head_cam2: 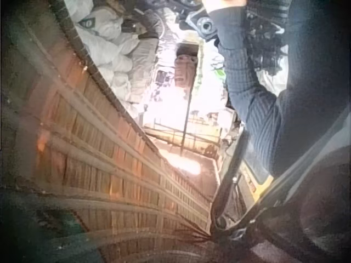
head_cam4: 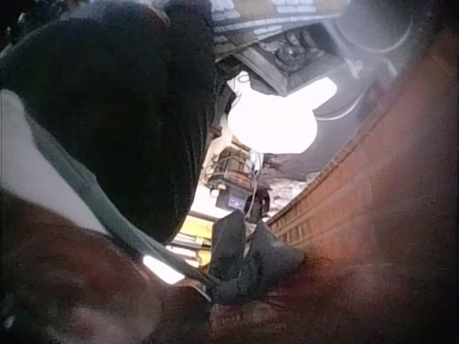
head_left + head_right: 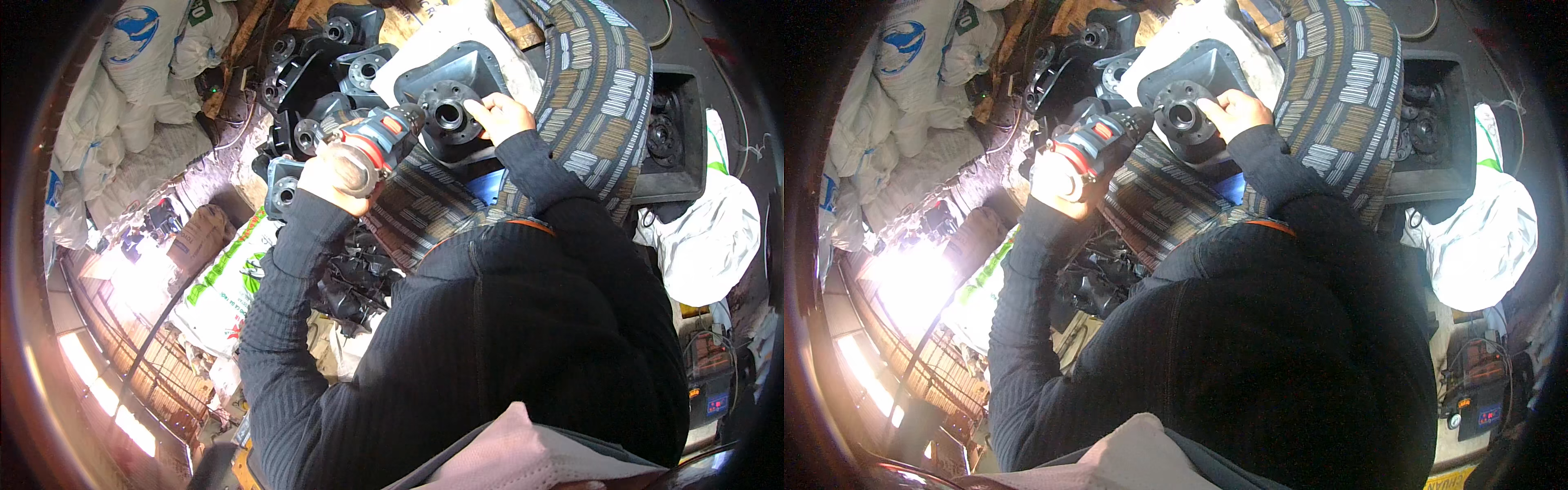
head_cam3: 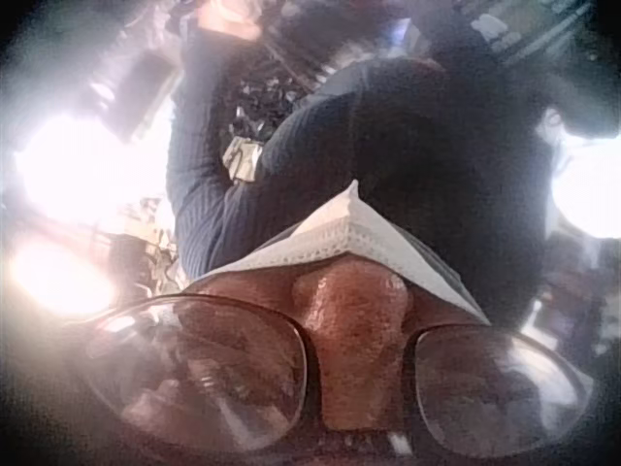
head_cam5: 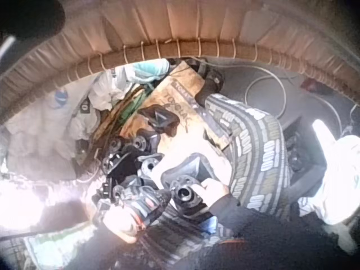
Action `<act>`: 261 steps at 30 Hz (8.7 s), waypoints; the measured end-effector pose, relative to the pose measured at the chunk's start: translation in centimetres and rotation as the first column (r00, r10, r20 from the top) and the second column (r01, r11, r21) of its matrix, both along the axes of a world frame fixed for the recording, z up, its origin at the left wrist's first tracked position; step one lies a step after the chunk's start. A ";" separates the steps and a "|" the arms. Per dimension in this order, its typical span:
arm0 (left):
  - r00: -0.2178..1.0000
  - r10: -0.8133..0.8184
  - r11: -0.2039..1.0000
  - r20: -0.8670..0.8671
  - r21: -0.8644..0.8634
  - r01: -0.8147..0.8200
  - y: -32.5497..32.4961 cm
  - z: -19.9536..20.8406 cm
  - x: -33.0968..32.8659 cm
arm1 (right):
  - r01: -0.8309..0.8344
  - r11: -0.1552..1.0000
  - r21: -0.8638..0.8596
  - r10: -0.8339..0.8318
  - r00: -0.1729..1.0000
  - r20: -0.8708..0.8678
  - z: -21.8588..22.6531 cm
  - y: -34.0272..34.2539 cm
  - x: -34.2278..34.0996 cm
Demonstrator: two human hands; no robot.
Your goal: The person uses a cordless drill to make holes in black plastic parts placed on a workbench. They repeatedly position the drill, press the trigger, and reposition the parts to drill additional holes.
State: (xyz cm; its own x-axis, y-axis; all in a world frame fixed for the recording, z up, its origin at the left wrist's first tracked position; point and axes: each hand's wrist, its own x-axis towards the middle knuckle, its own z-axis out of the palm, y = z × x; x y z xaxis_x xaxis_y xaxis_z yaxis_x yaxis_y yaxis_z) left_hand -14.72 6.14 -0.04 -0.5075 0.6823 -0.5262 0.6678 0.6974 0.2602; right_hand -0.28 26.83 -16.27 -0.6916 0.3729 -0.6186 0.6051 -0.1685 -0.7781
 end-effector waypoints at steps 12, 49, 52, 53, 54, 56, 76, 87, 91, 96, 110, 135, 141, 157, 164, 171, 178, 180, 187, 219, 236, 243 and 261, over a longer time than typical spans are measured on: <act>0.977 -0.123 0.991 -0.174 -0.070 0.112 1.2 -0.4 0.1 | 0.004 0.999 -0.041 -0.002 1.000 0.031 -0.6 0.9 -0.7; 0.968 -0.234 0.959 -0.092 0.145 0.245 2.7 4.7 10.9 | 0.154 -0.057 -0.986 -0.675 0.722 0.152 1.9 -1.4 2.8; 0.951 -0.284 0.950 -0.121 0.096 0.296 1.7 4.1 10.7 | 0.227 -0.038 -0.973 -0.655 0.730 0.196 2.8 -1.4 2.7; 0.969 -0.243 0.967 -0.047 0.072 0.246 1.8 4.1 10.6 | 0.234 -0.037 -0.971 -0.660 0.724 0.200 2.9 -1.5 2.7; 0.967 -0.248 0.965 -0.053 0.080 0.251 1.9 4.2 10.6 | 0.242 -0.037 -0.970 -0.666 0.717 0.204 3.0 -1.5 2.7; 0.964 -0.255 0.961 -0.071 0.092 0.261 2.1 4.7 10.6 | 0.203 -0.061 -0.977 -0.683 0.706 0.189 1.5 -2.3 2.1; 0.953 -0.276 0.961 -0.123 -0.024 0.275 3.6 6.0 9.3 | 0.246 0.127 -0.961 -0.519 0.842 0.147 0.4 -0.7 2.3; 0.937 0.309 0.914 0.161 0.223 -0.339 3.7 4.0 5.2 | 0.237 0.448 -0.862 -0.521 0.853 -0.037 -0.4 -0.4 3.7; 0.996 0.086 0.985 0.015 0.147 -0.087 5.1 4.3 3.8 | 0.190 0.579 -0.793 -0.429 0.898 -0.098 -0.3 -0.4 3.6; 0.980 -0.179 0.979 -0.082 0.084 0.186 4.6 2.5 0.9 | 0.153 0.668 -0.728 -0.354 0.926 -0.130 1.4 0.0 3.3; 0.970 -0.219 0.976 0.102 0.010 0.219 7.3 3.1 -0.5 | 0.349 0.579 -0.737 -0.492 0.870 0.026 2.6 1.0 2.9; 0.981 -0.141 0.930 -0.132 0.322 0.177 1.2 7.5 10.0 | 0.147 0.319 -0.936 -0.401 0.916 0.007 1.7 0.6 3.9; 0.979 -0.115 0.924 -0.168 0.344 0.168 0.0 5.6 10.7 | -0.027 0.387 -0.922 -0.287 0.946 -0.148 2.3 -0.4 4.4; 0.965 -0.156 0.952 -0.209 0.229 0.204 -3.0 4.7 8.9 | 0.277 0.485 -0.829 -0.356 0.929 0.103 -3.8 -1.8 6.2; 0.930 0.322 0.929 0.177 0.129 -0.347 -1.5 4.3 8.2 | 0.296 0.391 -0.872 -0.535 0.843 0.046 -1.6 -1.4 5.3; 0.991 0.098 0.995 0.094 -0.020 -0.096 0.9 5.1 6.5 | 0.355 0.552 -0.755 -0.523 0.852 0.018 0.2 -1.1 3.8; 0.945 0.214 0.976 0.247 -0.018 -0.217 2.1 4.7 6.1 | 0.330 0.579 -0.746 -0.478 0.878 0.017 0.9 -0.2 2.8; 0.908 0.307 0.946 0.285 0.015 -0.324 2.5 4.2 6.4 | 0.335 0.569 -0.751 -0.482 0.876 0.026 0.4 -0.4 2.7; 0.835 0.400 0.916 0.377 -0.147 -0.373 1.5 2.6 6.1 | 0.317 0.547 -0.775 -0.477 0.879 0.023 0.1 -0.2 2.6; 0.999 -0.023 0.951 -0.023 0.307 0.029 0.9 8.9 11.6 | -0.274 0.927 0.255 0.374 0.714 -0.592 5.4 0.4 5.6; 0.945 -0.297 0.929 -0.135 0.186 0.319 1.6 7.5 8.8 | -0.062 0.995 0.077 0.095 0.807 -0.583 2.6 0.8 4.2; 0.990 -0.137 0.980 -0.036 0.139 0.141 2.0 5.1 7.1 | 0.244 0.960 -0.136 -0.271 0.933 -0.237 2.2 1.4 1.1; 0.190 0.611 0.465 0.769 -0.155 -0.871 5.5 2.0 7.8 | 0.112 0.976 -0.188 -0.134 0.985 -0.112 0.3 0.9 -0.4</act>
